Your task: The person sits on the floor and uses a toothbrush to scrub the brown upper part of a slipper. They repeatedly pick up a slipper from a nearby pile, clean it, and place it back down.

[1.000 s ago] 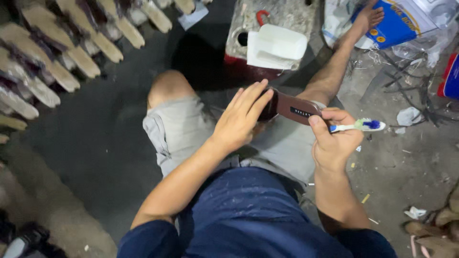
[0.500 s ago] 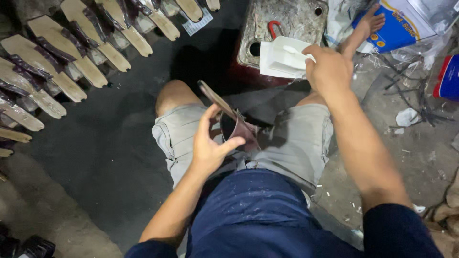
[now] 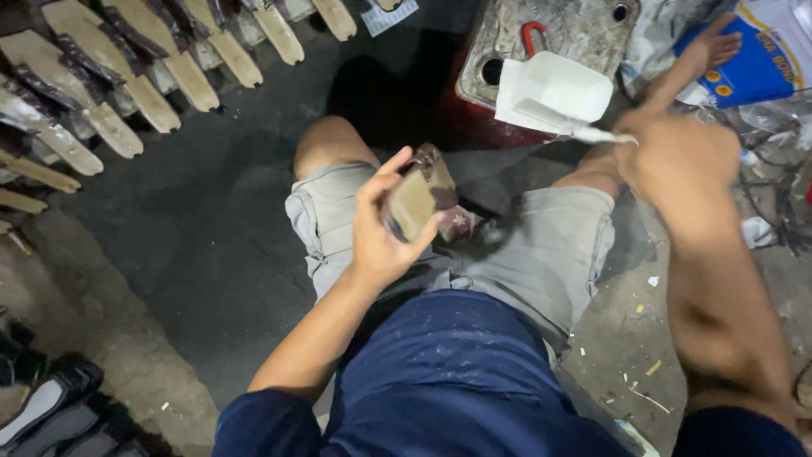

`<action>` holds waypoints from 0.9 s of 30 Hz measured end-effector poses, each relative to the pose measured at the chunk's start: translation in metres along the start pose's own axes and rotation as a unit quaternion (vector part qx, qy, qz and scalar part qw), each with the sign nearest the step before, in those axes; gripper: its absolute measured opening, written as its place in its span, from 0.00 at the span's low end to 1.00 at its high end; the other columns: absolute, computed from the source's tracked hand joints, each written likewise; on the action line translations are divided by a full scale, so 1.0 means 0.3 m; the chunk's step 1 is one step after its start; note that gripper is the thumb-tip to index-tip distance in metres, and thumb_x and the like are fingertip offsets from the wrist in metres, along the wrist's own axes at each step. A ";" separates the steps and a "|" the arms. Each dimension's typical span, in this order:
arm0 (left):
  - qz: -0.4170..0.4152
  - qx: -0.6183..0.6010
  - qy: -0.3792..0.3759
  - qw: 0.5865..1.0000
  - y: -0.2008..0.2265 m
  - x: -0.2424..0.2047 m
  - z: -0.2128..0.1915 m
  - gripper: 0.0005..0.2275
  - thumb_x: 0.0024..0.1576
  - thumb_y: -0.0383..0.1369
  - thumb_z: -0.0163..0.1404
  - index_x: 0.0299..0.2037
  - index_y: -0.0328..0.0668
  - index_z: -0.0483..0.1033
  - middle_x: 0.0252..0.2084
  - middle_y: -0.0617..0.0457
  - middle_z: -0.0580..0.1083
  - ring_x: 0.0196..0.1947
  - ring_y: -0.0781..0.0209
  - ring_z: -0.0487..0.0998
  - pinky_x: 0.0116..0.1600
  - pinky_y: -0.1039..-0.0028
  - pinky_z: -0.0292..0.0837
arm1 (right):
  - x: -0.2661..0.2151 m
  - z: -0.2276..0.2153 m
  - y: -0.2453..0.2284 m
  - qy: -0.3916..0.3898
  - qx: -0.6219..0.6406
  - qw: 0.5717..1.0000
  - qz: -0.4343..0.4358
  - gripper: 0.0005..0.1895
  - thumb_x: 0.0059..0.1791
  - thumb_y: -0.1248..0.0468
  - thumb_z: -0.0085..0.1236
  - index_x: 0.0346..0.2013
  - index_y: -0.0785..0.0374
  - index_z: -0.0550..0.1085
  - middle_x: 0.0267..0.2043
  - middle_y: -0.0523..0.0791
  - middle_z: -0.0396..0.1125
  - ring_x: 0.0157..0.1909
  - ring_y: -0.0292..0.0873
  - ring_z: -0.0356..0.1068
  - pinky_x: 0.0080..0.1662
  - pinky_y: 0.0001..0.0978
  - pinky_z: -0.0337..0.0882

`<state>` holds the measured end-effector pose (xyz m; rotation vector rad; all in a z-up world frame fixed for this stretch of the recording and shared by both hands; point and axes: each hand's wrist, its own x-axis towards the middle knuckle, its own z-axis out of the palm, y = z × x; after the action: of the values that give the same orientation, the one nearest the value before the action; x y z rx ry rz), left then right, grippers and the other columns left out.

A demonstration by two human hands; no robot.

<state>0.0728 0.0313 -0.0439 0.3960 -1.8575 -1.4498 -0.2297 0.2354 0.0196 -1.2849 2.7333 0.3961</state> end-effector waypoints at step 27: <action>0.277 0.118 -0.020 0.954 0.012 0.034 0.080 0.28 0.50 0.18 0.71 0.54 0.59 0.71 0.63 0.44 0.67 0.65 0.33 0.67 0.66 0.48 0.75 | -0.369 -0.003 -0.463 0.139 0.703 0.696 -0.051 0.09 0.52 0.77 0.58 0.47 0.68 0.75 0.41 0.46 0.72 0.40 0.35 0.68 0.44 0.23 0.66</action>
<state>0.0496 0.0426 -0.0392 -0.0514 -1.9718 -0.8669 -0.0521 0.2324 0.0152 -0.8995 1.9445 -1.6675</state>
